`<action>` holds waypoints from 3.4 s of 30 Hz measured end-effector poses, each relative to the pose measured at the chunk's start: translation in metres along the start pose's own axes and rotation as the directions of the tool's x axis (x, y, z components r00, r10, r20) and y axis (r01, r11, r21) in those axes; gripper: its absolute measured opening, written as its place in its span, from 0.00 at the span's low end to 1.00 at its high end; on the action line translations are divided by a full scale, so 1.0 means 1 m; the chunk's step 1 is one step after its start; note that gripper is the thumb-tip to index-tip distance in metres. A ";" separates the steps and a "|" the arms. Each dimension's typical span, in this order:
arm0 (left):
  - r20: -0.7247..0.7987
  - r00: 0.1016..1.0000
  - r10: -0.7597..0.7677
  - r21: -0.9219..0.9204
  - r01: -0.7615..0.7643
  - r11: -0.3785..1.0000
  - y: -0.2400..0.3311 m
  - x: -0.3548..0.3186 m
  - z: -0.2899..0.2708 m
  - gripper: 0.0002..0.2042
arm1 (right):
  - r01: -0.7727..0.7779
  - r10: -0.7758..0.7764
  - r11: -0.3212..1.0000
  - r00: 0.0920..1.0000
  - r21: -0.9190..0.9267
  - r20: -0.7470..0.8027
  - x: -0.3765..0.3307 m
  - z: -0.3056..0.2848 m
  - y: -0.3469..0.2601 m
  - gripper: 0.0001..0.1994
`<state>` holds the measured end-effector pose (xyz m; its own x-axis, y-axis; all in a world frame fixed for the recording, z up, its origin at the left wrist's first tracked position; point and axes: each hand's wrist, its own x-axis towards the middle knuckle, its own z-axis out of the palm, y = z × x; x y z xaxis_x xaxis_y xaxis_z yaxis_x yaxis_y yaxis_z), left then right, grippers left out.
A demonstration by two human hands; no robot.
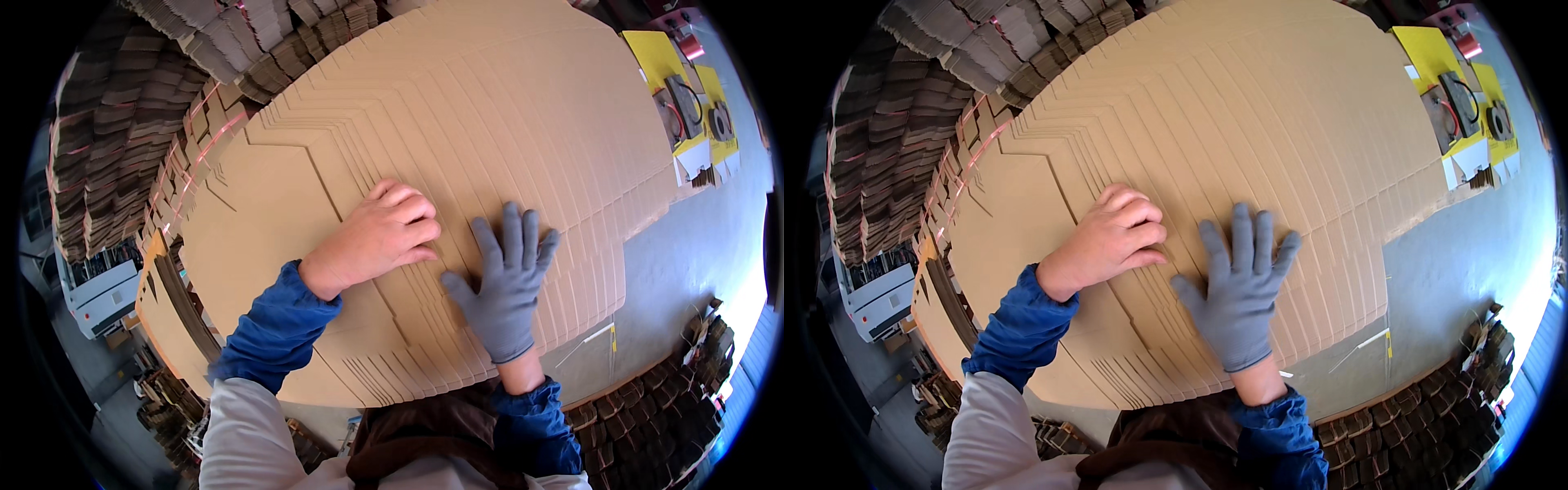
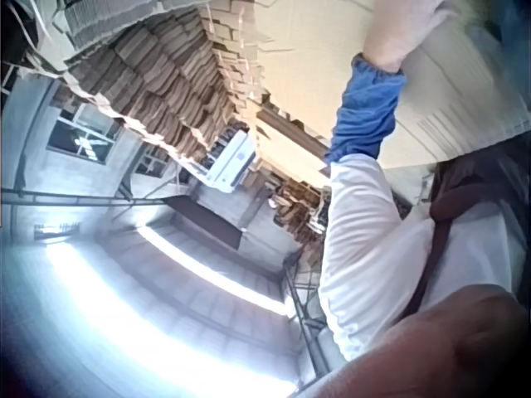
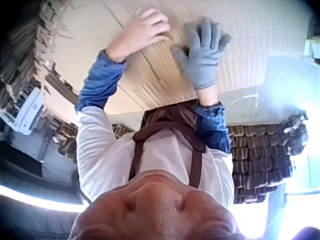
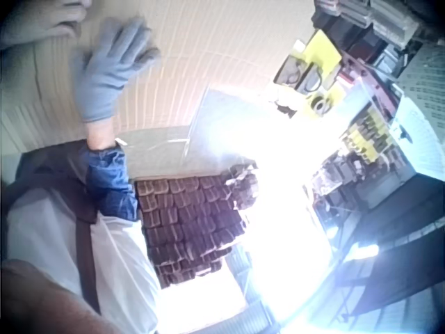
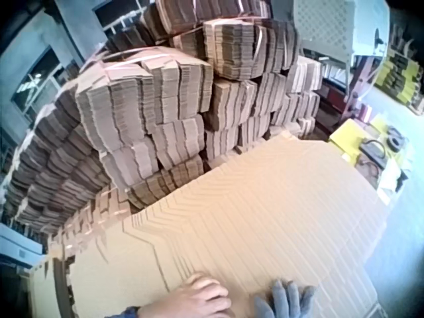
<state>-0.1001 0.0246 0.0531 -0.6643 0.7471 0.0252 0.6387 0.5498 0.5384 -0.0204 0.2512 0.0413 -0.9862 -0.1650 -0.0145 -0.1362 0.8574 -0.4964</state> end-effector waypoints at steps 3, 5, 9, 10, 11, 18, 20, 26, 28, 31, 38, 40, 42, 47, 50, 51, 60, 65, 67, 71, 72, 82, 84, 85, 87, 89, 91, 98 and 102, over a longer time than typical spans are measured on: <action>-0.031 1.000 -0.005 0.046 0.006 0.999 0.008 -0.002 -0.006 0.14 | 0.009 -0.009 1.000 1.000 0.003 0.004 -0.002 0.004 -0.002 0.39; -0.037 0.999 -0.040 0.051 0.042 0.998 0.011 -0.013 -0.009 0.14 | 0.008 -0.008 1.000 1.000 0.012 -0.003 -0.002 0.005 -0.002 0.39; -0.050 0.997 -0.062 0.026 0.064 0.998 0.008 -0.024 -0.006 0.13 | 0.010 -0.009 1.000 1.000 0.017 -0.007 -0.002 0.006 -0.003 0.39; -0.037 0.997 -0.062 0.019 0.063 0.998 0.007 -0.025 -0.007 0.13 | 0.009 -0.009 1.000 1.000 0.013 -0.007 -0.002 0.006 -0.003 0.39; -0.023 0.998 -0.062 0.013 0.062 0.998 0.007 -0.023 -0.008 0.13 | 0.010 -0.010 1.000 1.000 0.009 -0.008 -0.002 0.006 -0.002 0.39; -0.037 0.998 -0.046 -0.012 0.046 0.999 0.003 -0.026 -0.007 0.13 | 0.017 -0.017 1.000 1.000 -0.011 -0.008 -0.003 0.008 -0.002 0.39; -0.039 0.998 -0.050 -0.023 0.050 0.999 0.000 -0.028 -0.003 0.15 | 0.017 -0.017 1.000 1.000 -0.014 -0.008 -0.003 0.008 -0.002 0.39; -0.052 0.998 -0.047 -0.032 0.046 0.998 -0.003 -0.029 0.001 0.16 | 0.014 -0.014 1.000 1.000 -0.023 -0.004 -0.003 0.008 -0.002 0.39; -0.060 0.997 -0.044 -0.022 0.042 0.999 -0.003 -0.029 0.001 0.16 | 0.015 -0.015 1.000 1.000 -0.020 0.000 -0.003 0.007 -0.001 0.39; -0.067 0.997 -0.038 -0.003 0.038 0.999 -0.004 -0.030 0.003 0.16 | 0.008 -0.008 1.000 1.000 -0.009 0.008 -0.003 0.007 -0.002 0.39; -0.064 0.997 -0.037 -0.003 0.037 0.999 -0.005 -0.031 0.004 0.16 | 0.001 -0.001 1.000 1.000 -0.003 0.005 -0.003 0.008 0.000 0.39; -0.065 0.997 -0.037 0.002 0.037 0.999 -0.004 -0.032 0.002 0.16 | 0.005 -0.005 1.000 1.000 0.004 0.001 -0.003 0.007 -0.001 0.39; -0.067 0.997 -0.031 0.006 0.032 0.999 -0.005 -0.031 0.003 0.14 | 0.010 -0.010 1.000 1.000 -0.003 -0.005 -0.002 0.008 -0.001 0.39; -0.077 0.996 -0.046 -0.004 0.046 0.999 -0.003 -0.031 0.003 0.14 | 0.024 -0.024 1.000 1.000 0.003 0.001 -0.004 0.007 -0.014 0.39; -0.103 0.994 -0.033 0.011 0.034 0.999 -0.001 -0.032 0.003 0.14 | 0.045 -0.045 0.999 0.999 0.001 0.006 -0.006 0.014 -0.018 0.39; -0.117 0.993 -0.021 0.021 0.024 0.999 -0.001 -0.032 0.002 0.14 | 0.042 -0.042 0.999 0.999 0.007 0.007 -0.005 0.013 -0.018 0.39; -0.109 0.993 -0.043 -0.010 0.042 0.999 -0.003 -0.040 0.005 0.14 | 0.030 -0.031 0.999 0.999 0.014 0.011 -0.007 0.015 -0.018 0.40; -0.115 0.993 -0.039 0.000 0.039 0.999 -0.002 -0.044 0.004 0.14 | 0.025 -0.025 1.000 1.000 0.016 0.019 -0.007 0.014 -0.018 0.40; -0.121 0.992 -0.034 -0.004 0.034 0.999 -0.002 -0.044 0.005 0.14 | 0.025 -0.025 1.000 0.999 0.010 0.019 -0.008 0.015 -0.018 0.40; -0.118 0.992 -0.037 -0.015 0.036 0.999 -0.003 -0.046 0.005 0.14 | 0.026 -0.026 1.000 0.999 0.008 0.020 -0.008 0.015 -0.017 0.39; -0.116 0.993 -0.038 -0.016 0.036 0.999 -0.003 -0.047 0.005 0.14 | 0.025 -0.025 1.000 0.999 0.007 0.020 -0.008 0.016 -0.017 0.39; -0.124 0.991 -0.039 -0.016 0.037 0.999 -0.004 -0.050 0.006 0.13 | 0.028 -0.028 1.000 0.999 0.000 0.017 -0.009 0.015 -0.017 0.39; -0.134 0.991 -0.029 -0.003 0.029 1.000 -0.004 -0.051 0.009 0.14 | 0.031 -0.031 1.000 1.000 -0.001 0.006 -0.009 0.015 -0.016 0.39; -0.132 0.991 -0.031 0.001 0.032 1.000 -0.005 -0.051 0.009 0.14 | 0.032 -0.032 0.999 0.999 -0.002 0.001 -0.008 0.016 -0.017 0.39; -0.132 0.991 -0.033 0.006 0.034 0.999 -0.007 -0.051 0.009 0.15 | 0.029 -0.029 1.000 1.000 -0.010 0.010 -0.006 0.015 -0.018 0.39; -0.132 0.991 -0.034 0.011 0.036 0.999 -0.007 -0.052 0.010 0.15 | 0.031 -0.031 0.999 1.000 -0.011 0.002 -0.007 0.016 -0.020 0.39; -0.126 0.991 -0.037 0.016 0.040 0.999 -0.006 -0.051 0.009 0.15 | 0.039 -0.039 0.999 0.999 0.011 0.010 -0.009 0.014 -0.028 0.40; -0.118 0.993 -0.027 0.037 0.031 0.999 0.008 -0.059 0.004 0.15 | 0.041 -0.041 0.999 0.999 0.006 0.036 -0.012 0.019 -0.034 0.38; -0.102 0.994 -0.042 -0.007 0.042 0.999 0.005 -0.065 0.007 0.15 | 0.045 -0.045 0.999 0.998 0.001 0.039 -0.012 0.019 -0.034 0.38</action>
<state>-0.0512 -0.0185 0.0483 -0.7268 0.6811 0.0884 0.6076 0.5777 0.5450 -0.0019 0.2143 0.0416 -0.9747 -0.2219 -0.0260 -0.1799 0.8486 -0.4976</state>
